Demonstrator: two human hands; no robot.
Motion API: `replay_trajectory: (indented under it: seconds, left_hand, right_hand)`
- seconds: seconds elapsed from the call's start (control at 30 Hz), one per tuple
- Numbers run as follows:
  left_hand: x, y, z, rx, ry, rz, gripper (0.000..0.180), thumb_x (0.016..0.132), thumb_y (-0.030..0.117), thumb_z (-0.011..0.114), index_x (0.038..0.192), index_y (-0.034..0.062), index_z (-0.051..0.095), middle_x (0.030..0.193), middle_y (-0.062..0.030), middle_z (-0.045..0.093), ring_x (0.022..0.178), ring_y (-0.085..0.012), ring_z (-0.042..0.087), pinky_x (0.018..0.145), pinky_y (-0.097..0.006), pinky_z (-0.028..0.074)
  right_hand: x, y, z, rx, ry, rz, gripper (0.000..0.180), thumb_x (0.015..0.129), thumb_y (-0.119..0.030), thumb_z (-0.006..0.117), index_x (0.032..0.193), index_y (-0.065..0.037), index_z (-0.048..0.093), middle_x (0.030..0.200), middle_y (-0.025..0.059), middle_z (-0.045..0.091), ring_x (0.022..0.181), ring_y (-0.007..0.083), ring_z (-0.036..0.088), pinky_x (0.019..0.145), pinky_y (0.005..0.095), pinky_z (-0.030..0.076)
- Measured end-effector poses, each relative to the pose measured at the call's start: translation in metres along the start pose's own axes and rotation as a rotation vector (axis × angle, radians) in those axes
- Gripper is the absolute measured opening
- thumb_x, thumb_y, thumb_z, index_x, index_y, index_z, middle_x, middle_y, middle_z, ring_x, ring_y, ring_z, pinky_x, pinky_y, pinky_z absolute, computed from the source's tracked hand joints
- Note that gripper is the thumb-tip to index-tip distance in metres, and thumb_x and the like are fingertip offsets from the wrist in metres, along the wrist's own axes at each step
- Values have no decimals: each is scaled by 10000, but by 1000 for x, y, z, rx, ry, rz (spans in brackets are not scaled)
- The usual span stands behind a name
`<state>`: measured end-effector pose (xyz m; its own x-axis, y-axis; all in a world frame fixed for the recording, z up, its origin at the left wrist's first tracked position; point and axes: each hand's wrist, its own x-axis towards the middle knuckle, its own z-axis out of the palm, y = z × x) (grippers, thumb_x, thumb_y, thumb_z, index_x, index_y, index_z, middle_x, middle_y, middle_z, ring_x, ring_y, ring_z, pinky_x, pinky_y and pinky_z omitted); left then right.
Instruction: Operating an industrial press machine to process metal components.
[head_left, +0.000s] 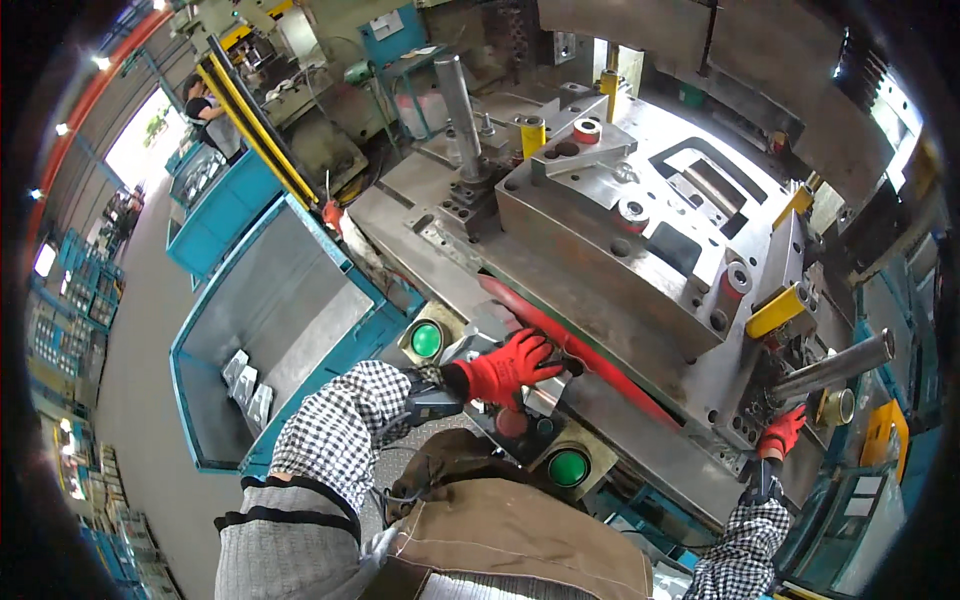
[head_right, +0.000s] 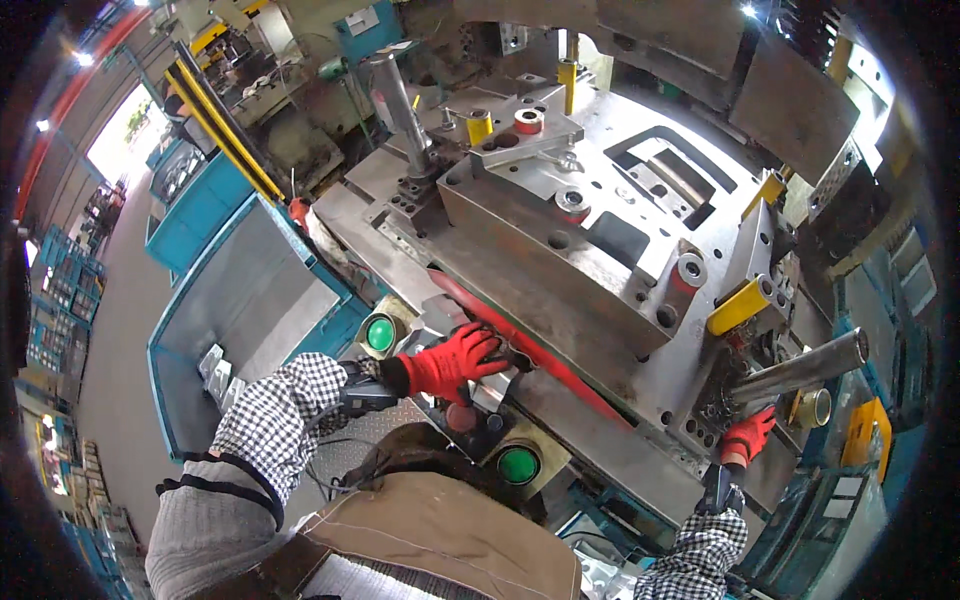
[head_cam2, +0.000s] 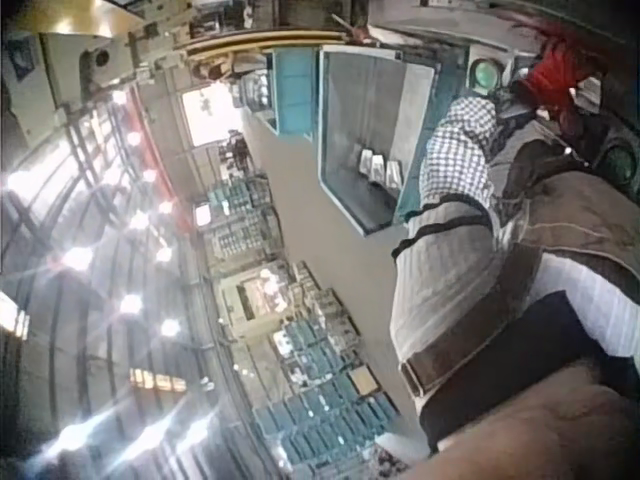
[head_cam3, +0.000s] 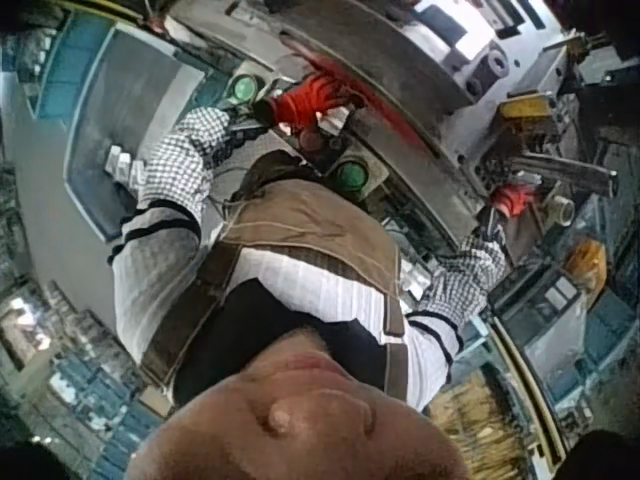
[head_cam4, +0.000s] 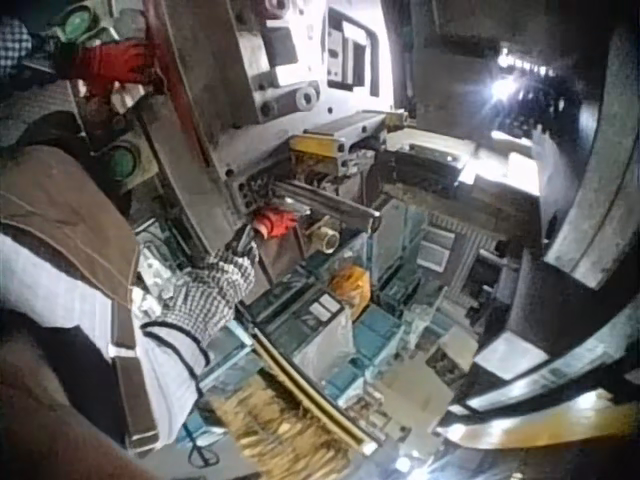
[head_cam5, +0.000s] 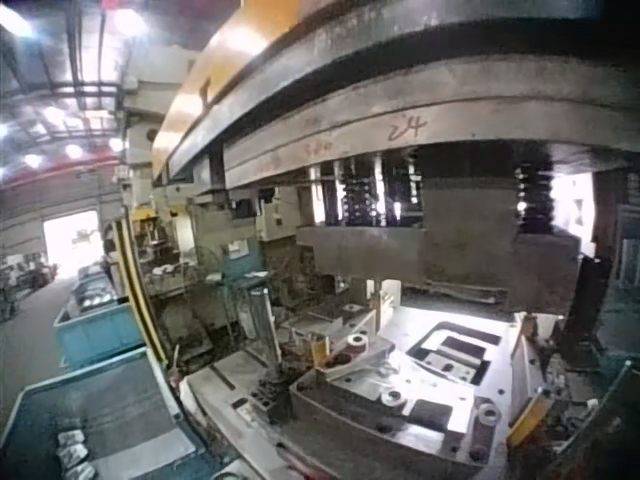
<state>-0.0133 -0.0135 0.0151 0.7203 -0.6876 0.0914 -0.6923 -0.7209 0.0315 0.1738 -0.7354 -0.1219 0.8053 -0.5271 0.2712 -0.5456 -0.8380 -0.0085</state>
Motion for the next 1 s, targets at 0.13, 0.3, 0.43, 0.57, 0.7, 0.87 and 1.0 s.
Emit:
replay_trajectory:
  seconds: [0.13,0.3,0.43,0.57,0.7,0.87,1.0]
  left_hand:
    - [-32,-10,1,-39,-5,-62,1165,491,462,920,1552,209,508,1523,-237,484,1439,-456,449,1196,-704,299]
    - [-32,-44,3,31,-54,-54,1110,562,486,908,1561,223,503,1554,-216,471,1467,-435,431,1211,-705,279]
    - [-50,-53,-7,24,-77,-115,1055,585,447,907,1539,212,524,1510,-174,510,1450,-401,451,1208,-674,299]
    - [-42,-59,-14,-68,-58,-104,1006,559,391,912,1489,209,573,1467,-143,540,1426,-390,462,1203,-625,327]
    - [-38,-66,-14,-123,-31,-102,1001,536,385,923,1466,209,598,1454,-142,544,1412,-397,459,1191,-615,339]
    - [-37,-71,-11,-127,4,-77,995,549,417,918,1465,197,598,1444,-159,535,1413,-412,444,1177,-629,342]
    - [-49,-74,-4,-140,35,-83,989,557,419,914,1466,189,599,1446,-172,532,1419,-417,439,1175,-632,343]
  right_hand:
    - [-22,-31,-75,163,-36,-103,1130,800,-357,865,1682,-94,210,1674,251,329,1447,458,485,1161,527,457]
    - [-44,92,-105,510,202,-137,1146,806,-376,872,1678,-29,215,1708,222,291,1532,387,364,1257,487,308]
    - [-122,173,-165,968,-160,-275,800,1024,-230,687,1682,-34,275,1741,149,281,1605,284,250,1315,427,176]
    - [-212,117,-299,1022,-626,-523,1057,851,-380,780,1692,-32,242,1694,156,351,1553,295,344,1271,416,254]
    - [-244,-14,-381,1344,-909,-497,1490,519,-409,972,1700,-3,159,1690,153,342,1555,275,327,1262,405,248]
    - [-189,-184,-430,1263,-792,-932,1423,564,-397,986,1681,1,199,1674,197,356,1560,310,331,1270,409,275]
    - [-108,-340,-435,990,-527,-1256,1370,601,-386,997,1667,4,230,1661,233,367,1565,337,335,1276,413,295]
